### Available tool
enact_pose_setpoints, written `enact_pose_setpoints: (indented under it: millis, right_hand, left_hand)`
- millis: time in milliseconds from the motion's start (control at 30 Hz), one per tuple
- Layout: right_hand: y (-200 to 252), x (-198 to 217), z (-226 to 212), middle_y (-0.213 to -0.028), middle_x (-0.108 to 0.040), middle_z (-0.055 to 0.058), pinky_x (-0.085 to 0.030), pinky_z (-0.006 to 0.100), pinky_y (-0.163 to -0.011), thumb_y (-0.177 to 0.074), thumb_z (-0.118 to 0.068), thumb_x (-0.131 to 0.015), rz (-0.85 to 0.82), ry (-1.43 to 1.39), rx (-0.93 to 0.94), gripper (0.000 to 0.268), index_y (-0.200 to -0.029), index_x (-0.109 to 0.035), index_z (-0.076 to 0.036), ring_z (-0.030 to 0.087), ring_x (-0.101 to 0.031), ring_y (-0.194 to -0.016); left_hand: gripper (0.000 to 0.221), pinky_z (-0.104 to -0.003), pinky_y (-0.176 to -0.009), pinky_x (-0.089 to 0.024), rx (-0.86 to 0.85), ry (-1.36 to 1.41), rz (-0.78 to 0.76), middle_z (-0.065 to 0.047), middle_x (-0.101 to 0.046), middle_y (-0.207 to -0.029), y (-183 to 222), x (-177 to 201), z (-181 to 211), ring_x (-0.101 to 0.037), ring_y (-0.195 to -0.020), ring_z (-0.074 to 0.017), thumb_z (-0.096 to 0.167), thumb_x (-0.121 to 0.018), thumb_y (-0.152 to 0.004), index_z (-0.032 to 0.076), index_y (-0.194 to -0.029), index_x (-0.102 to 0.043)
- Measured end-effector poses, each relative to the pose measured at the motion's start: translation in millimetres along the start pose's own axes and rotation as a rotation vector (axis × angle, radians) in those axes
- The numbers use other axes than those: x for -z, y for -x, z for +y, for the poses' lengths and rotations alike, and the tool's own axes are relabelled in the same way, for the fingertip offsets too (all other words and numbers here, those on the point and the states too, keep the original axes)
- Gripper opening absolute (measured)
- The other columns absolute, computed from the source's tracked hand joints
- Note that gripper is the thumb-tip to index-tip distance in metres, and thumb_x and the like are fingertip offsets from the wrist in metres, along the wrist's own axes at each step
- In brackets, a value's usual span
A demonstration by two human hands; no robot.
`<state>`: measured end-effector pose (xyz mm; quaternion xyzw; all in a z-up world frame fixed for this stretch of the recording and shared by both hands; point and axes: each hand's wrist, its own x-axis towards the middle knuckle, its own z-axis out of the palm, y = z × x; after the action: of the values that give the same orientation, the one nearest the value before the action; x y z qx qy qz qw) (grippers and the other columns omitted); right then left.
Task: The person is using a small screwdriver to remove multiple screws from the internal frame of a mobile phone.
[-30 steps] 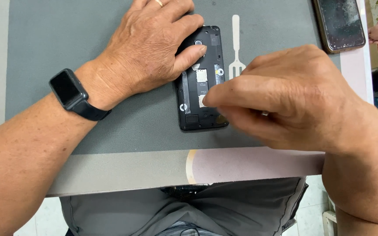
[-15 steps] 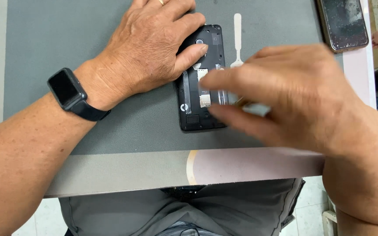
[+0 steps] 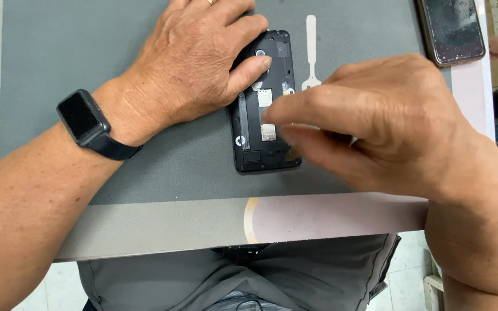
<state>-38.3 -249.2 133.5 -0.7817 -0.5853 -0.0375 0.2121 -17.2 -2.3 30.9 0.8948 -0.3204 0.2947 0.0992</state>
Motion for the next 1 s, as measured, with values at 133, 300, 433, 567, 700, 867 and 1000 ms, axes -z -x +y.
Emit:
enact_pose_setpoints:
  millis: [133,300,433,567,700,867,1000]
  right_hand:
    - [-6.5,3.9,-4.4,-0.07,-0.051,0.003,-0.036,0.037,-0.055,-0.085,0.013,-0.052,-0.046,-0.077,0.049,0.037,-0.112,-0.065,-0.009,0.024,-0.044,-0.058]
    - [-7.3,-1.0,-2.5,-0.08,-0.062,0.007,-0.042,0.035,-0.061,-0.098,0.005,-0.062,-0.013,-0.162,0.025,0.019,-0.114,-0.067,-0.004,0.025,-0.053,-0.065]
    - [-8.3,5.5,-7.8,-0.094,-0.072,0.005,-0.05,0.028,-0.065,-0.091,0.012,-0.054,-0.064,-0.279,-0.039,0.031,-0.114,-0.067,-0.004,0.018,-0.061,-0.068]
    - [-7.0,13.8,-6.8,-0.111,-0.075,0.007,-0.061,0.029,-0.084,-0.089,0.012,-0.051,-0.161,-0.368,0.005,0.038,-0.118,-0.066,-0.006,0.021,-0.078,-0.097]
    - [3.0,6.3,-2.5,-0.088,-0.072,-0.005,-0.05,0.028,-0.06,-0.095,-0.001,-0.067,-0.111,-0.141,-0.069,0.025,-0.117,-0.07,-0.013,0.015,-0.063,-0.068]
    - [3.6,0.8,-0.2,-0.06,-0.047,0.003,-0.035,0.037,-0.05,-0.102,-0.006,-0.081,0.018,0.008,-0.019,0.012,-0.11,-0.073,-0.008,0.023,-0.043,-0.05]
    - [0.2,8.5,-2.6,-0.07,-0.057,-0.003,-0.042,0.036,-0.055,-0.097,-0.005,-0.068,-0.115,-0.026,-0.03,0.024,-0.118,-0.067,-0.016,0.019,-0.053,-0.057]
  left_hand:
    - [0.027,-0.042,-0.073,-0.047,-0.012,-0.023,0.017,-0.005,-0.065,-0.107,1.0,-0.6,-0.6,-0.06,-0.088,-0.028,0.034,-0.07,-0.108,0.008,-0.113,-0.069]
    - [0.026,-0.043,-0.072,-0.047,0.002,-0.015,0.008,-0.006,-0.066,-0.108,0.9,-0.3,0.4,-0.061,-0.087,-0.0287,0.033,-0.069,-0.108,0.007,-0.113,-0.069]
    - [0.028,-0.044,-0.071,-0.048,0.009,0.0,0.001,-0.006,-0.066,-0.11,1.8,-1.2,0.1,-0.061,-0.088,-0.0297,0.034,-0.07,-0.107,0.007,-0.114,-0.069]
    - [0.028,-0.044,-0.074,-0.049,-0.004,-0.005,-0.002,-0.007,-0.066,-0.111,1.0,-0.8,-1.0,-0.063,-0.091,-0.0303,0.035,-0.072,-0.107,0.007,-0.114,-0.069]
    - [0.028,-0.045,-0.072,-0.049,-0.001,0.009,-0.006,-0.008,-0.066,-0.112,1.5,-0.6,-0.6,-0.063,-0.091,-0.0316,0.033,-0.072,-0.107,0.006,-0.115,-0.07]
    - [0.026,-0.046,-0.071,-0.049,-0.004,0.016,-0.014,-0.008,-0.065,-0.11,0.6,0.7,-0.4,-0.062,-0.091,-0.0321,0.031,-0.071,-0.107,0.006,-0.115,-0.069]
    - [0.027,-0.046,-0.071,-0.049,-0.01,0.016,-0.008,-0.008,-0.066,-0.11,1.1,1.6,-0.6,-0.062,-0.091,-0.0328,0.031,-0.074,-0.106,0.006,-0.116,-0.069]
